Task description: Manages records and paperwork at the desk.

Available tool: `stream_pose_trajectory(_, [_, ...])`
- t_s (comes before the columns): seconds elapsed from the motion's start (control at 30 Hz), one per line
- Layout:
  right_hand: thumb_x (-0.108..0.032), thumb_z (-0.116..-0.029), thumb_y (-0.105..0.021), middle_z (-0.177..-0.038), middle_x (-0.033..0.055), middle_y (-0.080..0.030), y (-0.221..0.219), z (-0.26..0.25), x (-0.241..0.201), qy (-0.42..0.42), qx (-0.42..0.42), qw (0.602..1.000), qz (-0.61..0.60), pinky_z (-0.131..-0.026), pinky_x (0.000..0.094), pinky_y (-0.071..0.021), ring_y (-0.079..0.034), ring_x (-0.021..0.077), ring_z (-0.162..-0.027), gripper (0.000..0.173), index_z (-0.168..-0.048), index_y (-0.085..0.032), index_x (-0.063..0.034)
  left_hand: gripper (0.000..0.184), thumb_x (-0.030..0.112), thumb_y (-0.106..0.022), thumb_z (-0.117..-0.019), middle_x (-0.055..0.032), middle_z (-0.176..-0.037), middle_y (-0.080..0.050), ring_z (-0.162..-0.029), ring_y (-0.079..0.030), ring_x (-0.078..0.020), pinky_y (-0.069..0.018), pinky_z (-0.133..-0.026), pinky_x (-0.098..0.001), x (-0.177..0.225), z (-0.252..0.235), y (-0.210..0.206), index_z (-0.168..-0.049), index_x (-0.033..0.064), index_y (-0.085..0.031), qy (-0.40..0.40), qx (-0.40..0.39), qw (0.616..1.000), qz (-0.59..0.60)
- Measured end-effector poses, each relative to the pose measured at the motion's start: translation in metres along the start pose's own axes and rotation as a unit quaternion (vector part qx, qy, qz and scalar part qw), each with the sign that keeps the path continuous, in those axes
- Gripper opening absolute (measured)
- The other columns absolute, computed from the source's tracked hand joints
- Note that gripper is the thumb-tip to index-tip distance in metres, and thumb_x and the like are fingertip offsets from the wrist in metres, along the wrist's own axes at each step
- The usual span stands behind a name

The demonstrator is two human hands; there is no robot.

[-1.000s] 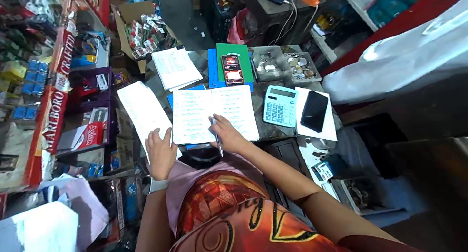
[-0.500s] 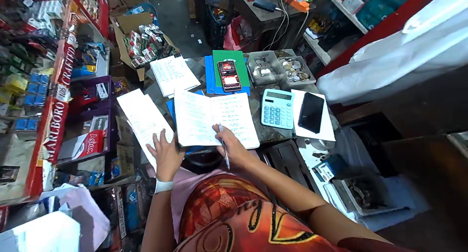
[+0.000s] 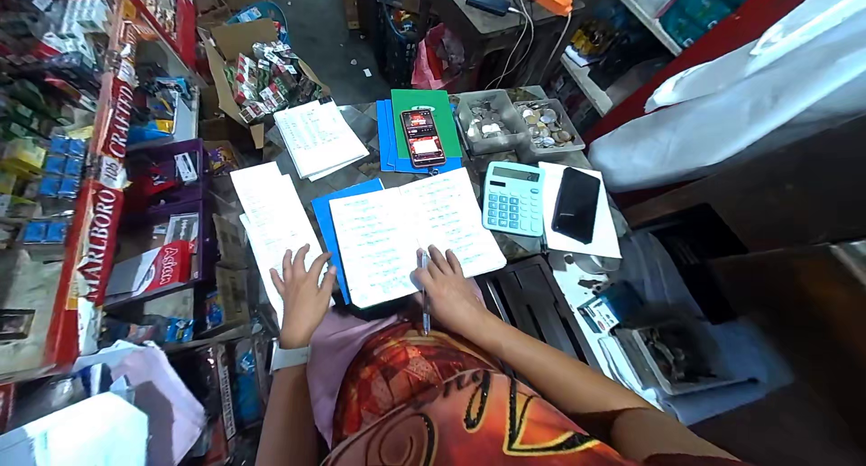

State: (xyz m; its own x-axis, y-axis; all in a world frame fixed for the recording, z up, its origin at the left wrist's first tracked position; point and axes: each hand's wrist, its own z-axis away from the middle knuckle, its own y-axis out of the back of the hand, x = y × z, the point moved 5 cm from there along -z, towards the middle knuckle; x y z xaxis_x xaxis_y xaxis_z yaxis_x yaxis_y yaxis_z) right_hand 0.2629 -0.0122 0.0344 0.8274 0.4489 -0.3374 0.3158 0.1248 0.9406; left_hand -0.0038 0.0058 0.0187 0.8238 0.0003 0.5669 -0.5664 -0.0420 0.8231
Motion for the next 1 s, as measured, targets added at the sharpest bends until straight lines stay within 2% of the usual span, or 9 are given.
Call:
stream_pose_trajectory(0.03, [-0.057,-0.0971,-0.059,-0.142,0.0281,-0.058,0.003,-0.005,-0.003,-0.01,-0.041,0.999,0.001,-0.114,0.0716,-0.0285,-0.042,0.0522,-0.142,0.058,-0.118,-0.068,-0.0031,0.048,0.044,-0.039,-0.1063,-0.022,-0.155,-0.045,-0.15,-0.02,-0.0532,-0.0008,-0.113,-0.0792,-0.001,-0.002,0.001,-0.129,0.0177,-0.071,0.014,0.0,1.0,0.022])
stream_pose_trajectory(0.1, [-0.069,-0.0895,-0.062,-0.133,0.0267,-0.063,0.022,-0.023,-0.003,-0.042,-0.097,0.993,-0.043,-0.115,0.0654,-0.0314,-0.049,0.0476,-0.138,0.074,-0.12,-0.067,-0.0016,0.052,0.049,-0.037,-0.1062,-0.0209,-0.155,-0.046,-0.151,-0.02,-0.0515,0.001,-0.114,-0.0777,-0.001,-0.005,0.002,-0.126,0.0175,-0.073,0.032,0.008,0.998,0.05])
stream_pose_trajectory(0.2, [-0.036,-0.1043,-0.058,-0.102,0.0237,-0.07,0.061,-0.07,0.035,-0.11,-0.059,0.979,-0.159,-0.091,0.0574,-0.0522,-0.068,0.0399,-0.101,0.042,-0.12,-0.065,0.002,0.053,0.057,-0.058,-0.0949,-0.0216,-0.154,-0.046,-0.151,-0.021,-0.0516,0.0001,-0.114,-0.0785,-0.002,-0.006,-0.002,-0.124,0.0152,-0.072,0.027,0.021,0.999,0.034])
stream_pose_trajectory(0.27, [-0.018,-0.1074,-0.051,-0.1,0.0253,-0.067,0.083,-0.104,0.081,-0.14,0.067,0.972,-0.178,-0.081,0.0562,-0.0545,-0.068,0.0394,-0.091,0.028,-0.123,-0.06,0.0042,0.052,0.052,-0.068,-0.0897,-0.0234,-0.153,-0.046,-0.15,-0.022,-0.053,-0.002,-0.113,-0.0795,-0.002,-0.005,-0.005,-0.124,0.0125,-0.07,0.016,0.026,0.999,0.013])
stream_pose_trajectory(0.37, [-0.001,-0.102,-0.048,-0.12,0.0284,-0.065,0.106,-0.151,0.145,-0.215,0.19,0.939,-0.191,-0.093,0.054,-0.0529,-0.066,0.0403,-0.108,0.032,-0.132,-0.052,0.0085,0.051,0.049,-0.07,-0.0882,-0.023,-0.153,-0.047,-0.15,-0.023,-0.0526,-0.0029,-0.112,-0.08,-0.004,-0.006,-0.006,-0.124,0.0129,-0.07,0.014,0.027,1.0,0.004])
stream_pose_trajectory(0.47, [0.003,-0.0975,-0.053,-0.126,0.0288,-0.062,0.101,-0.181,0.173,-0.276,0.167,0.923,-0.21,-0.097,0.0543,-0.0504,-0.063,0.0405,-0.115,0.037,-0.134,-0.05,0.0069,0.051,0.048,-0.07,-0.0883,-0.0232,-0.152,-0.047,-0.149,-0.022,-0.0532,-0.0033,-0.112,-0.0802,-0.004,-0.006,-0.006,-0.125,0.0126,-0.07,0.015,0.021,1.0,0.003])
stream_pose_trajectory(0.6, [-0.003,-0.0947,-0.065,-0.119,0.0312,-0.063,0.093,-0.177,0.162,-0.316,0.138,0.917,-0.201,-0.092,0.0593,-0.0506,-0.064,0.0452,-0.108,0.044,-0.135,-0.049,0.0049,0.051,0.047,-0.07,-0.0876,-0.0241,-0.152,-0.046,-0.149,-0.022,-0.0546,-0.0024,-0.112,-0.0803,-0.002,-0.005,-0.006,-0.125,0.0116,-0.069,0.015,0.021,1.0,0.01])
stream_pose_trajectory(0.73, [-0.02,-0.103,-0.058,-0.108,0.0273,-0.068,0.081,-0.15,0.153,-0.304,0.126,0.94,-0.091,-0.093,0.0633,-0.0467,-0.066,0.0449,-0.105,0.034,-0.127,-0.055,0.0039,0.05,0.047,-0.07,-0.0873,-0.0241,-0.152,-0.046,-0.149,-0.022,-0.0544,-0.0021,-0.111,-0.0806,-0.002,-0.005,-0.005,-0.124,0.0124,-0.07,0.013,0.022,1.0,0.006])
stream_pose_trajectory(1.0, [-0.008,-0.0897,-0.072,-0.105,0.0261,-0.068,0.077,-0.118,0.13,-0.264,0.058,0.963,0.015,-0.095,0.0633,-0.0438,-0.061,0.0478,-0.11,0.03,-0.116,-0.064,0.0025,0.052,0.037,-0.075,-0.078,-0.0231,-0.154,-0.045,-0.15,-0.02,-0.0538,-0.0034,-0.111,-0.0804,-0.002,-0.005,-0.001,-0.123,0.0117,-0.07,0.015,0.001,1.0,0.017])
